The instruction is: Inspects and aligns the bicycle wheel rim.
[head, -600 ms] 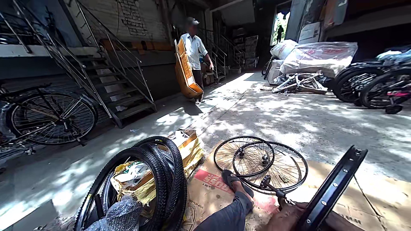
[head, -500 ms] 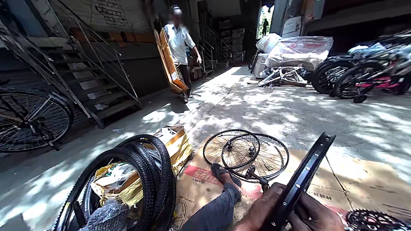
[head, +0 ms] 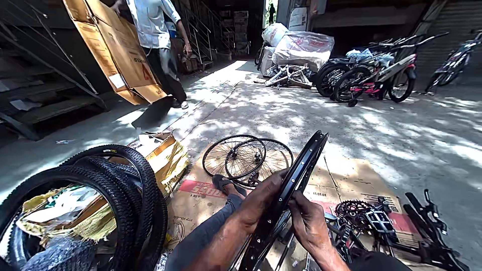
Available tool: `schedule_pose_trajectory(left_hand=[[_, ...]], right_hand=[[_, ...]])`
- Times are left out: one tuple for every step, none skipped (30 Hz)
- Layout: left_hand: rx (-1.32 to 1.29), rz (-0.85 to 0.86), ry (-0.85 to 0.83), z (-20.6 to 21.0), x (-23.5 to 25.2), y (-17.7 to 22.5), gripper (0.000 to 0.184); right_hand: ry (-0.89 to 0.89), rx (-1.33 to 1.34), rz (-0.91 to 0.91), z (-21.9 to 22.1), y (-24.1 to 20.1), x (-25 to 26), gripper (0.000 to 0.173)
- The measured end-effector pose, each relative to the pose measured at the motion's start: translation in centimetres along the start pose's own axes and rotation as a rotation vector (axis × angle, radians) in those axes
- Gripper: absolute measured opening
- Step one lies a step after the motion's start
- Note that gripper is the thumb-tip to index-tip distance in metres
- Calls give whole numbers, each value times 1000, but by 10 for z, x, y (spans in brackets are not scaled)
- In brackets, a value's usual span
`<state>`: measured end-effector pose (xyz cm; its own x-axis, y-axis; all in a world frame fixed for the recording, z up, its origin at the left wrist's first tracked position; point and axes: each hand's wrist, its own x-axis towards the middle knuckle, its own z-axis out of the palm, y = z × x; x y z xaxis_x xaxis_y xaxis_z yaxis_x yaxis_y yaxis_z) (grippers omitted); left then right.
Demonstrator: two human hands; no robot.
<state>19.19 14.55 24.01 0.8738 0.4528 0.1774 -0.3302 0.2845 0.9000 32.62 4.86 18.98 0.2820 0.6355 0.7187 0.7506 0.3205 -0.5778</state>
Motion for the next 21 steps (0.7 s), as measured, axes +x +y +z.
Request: schedule_pose_trajectory(left_hand=[[49,-42,-5,3,1,5,60],[93,-65,-3,7,1,9,50],[137,-70,9,11,0,13,42],[167,-60,7,13,0,14,37],[180,-43,4,15,-1,15,36],[181,-30,-3,16,-1,14,35],[183,-28,-4,15,-2,13,35],[192,-30,10,14,-3,11,35],[201,-29,30,15,-4,9,35],[204,-28,40,15,-5,8,35],[200,-30,41,14,-4,8,35],[194,-37,36,13,-4,9,35],[187,-40,29,12,-4,9,35],[186,-37,29,11,-4,10,34],[182,-28,29,9,-3,11,33],[162,-17,25,8,1,14,33],[138,-13,13,9,9,17,31],[110,-14,1,8,19,19,29],[106,-12,9,9,28,20,24],[118,-12,15,11,35,21,21],[130,-16,18,12,41,21,25]], right_hand=[[-40,7,3,-5,2,2,26],[-86,21,-2,-10,4,5,24],[-115,39,-4,-14,6,9,23],[-128,47,3,-17,7,13,22],[-130,55,22,-18,7,15,22],[-133,57,38,-19,6,16,22],[-131,50,44,-18,6,18,22],[-119,40,28,-15,7,19,22],[-115,25,11,-12,7,19,23],[-118,12,-3,-10,7,20,23],[-119,7,-22,-8,6,20,23],[-109,20,-35,-7,5,20,23],[-98,64,-23,-7,4,18,24],[-92,136,14,-6,3,13,23],[-97,243,63,-7,1,7,22],[-87,363,121,-7,0,-1,22],[-55,447,165,-7,-2,-10,20],[-16,515,201,-7,-5,-18,18],[31,568,240,-6,-6,-26,18],[79,591,285,-5,-7,-34,19],[126,575,342,-4,-6,-44,20]])
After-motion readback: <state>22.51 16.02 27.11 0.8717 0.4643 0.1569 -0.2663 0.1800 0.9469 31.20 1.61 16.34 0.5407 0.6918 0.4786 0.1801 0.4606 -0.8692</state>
